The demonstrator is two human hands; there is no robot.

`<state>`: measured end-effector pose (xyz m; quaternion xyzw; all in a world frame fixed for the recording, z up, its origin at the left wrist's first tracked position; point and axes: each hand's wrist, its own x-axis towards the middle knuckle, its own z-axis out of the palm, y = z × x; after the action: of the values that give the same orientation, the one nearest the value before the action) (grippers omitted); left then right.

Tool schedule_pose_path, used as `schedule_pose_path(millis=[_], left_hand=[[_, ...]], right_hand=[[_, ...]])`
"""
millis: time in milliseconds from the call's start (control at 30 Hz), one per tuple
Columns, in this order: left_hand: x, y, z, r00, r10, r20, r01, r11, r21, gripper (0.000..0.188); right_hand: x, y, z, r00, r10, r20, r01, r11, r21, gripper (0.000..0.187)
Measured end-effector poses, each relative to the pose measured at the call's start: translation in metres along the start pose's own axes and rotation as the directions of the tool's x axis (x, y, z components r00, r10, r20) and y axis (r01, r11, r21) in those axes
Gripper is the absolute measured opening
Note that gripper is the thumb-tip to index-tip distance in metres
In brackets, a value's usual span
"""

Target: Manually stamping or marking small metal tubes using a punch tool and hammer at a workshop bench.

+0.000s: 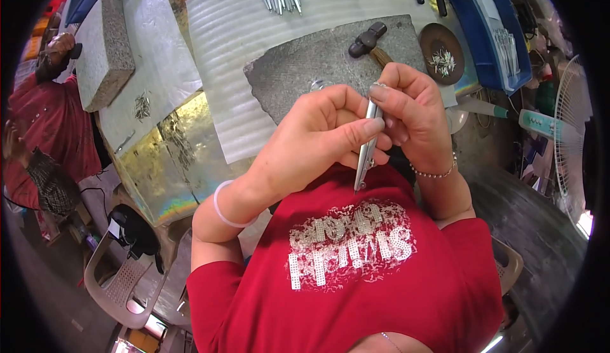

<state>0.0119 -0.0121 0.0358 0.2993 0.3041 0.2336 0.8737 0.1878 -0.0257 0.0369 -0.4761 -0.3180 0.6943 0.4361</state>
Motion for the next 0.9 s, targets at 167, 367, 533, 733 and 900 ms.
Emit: schedule_pose_path(millis=[167, 367, 533, 733, 900], left_hand=[[0.004, 0.001, -0.002, 0.998, -0.059, 0.008, 0.059, 0.997, -0.045, 0.018], [0.008, -0.003, -0.008, 0.992, -0.121, 0.039, 0.126, 0.978, -0.166, 0.018], [0.010, 0.000, -0.010, 0.983, -0.163, 0.080, 0.177, 0.957, -0.229, 0.018], [0.011, 0.004, -0.008, 0.967, -0.209, 0.142, 0.235, 0.952, -0.196, 0.014], [0.012, 0.004, -0.010, 0.968, -0.201, 0.148, 0.229, 0.950, -0.212, 0.014]], right_hand=[[0.001, 0.006, -0.003, 1.000, 0.000, -0.021, 0.000, 1.000, 0.014, 0.016], [0.003, 0.013, -0.004, 1.000, -0.002, -0.028, 0.003, 0.998, 0.059, 0.015], [0.000, 0.017, -0.001, 0.998, -0.028, -0.065, 0.035, 0.994, 0.105, 0.014], [-0.008, 0.025, 0.003, 0.982, -0.129, -0.139, 0.149, 0.978, 0.143, 0.014], [-0.006, 0.023, 0.005, 0.980, -0.116, -0.160, 0.140, 0.980, 0.145, 0.013]])
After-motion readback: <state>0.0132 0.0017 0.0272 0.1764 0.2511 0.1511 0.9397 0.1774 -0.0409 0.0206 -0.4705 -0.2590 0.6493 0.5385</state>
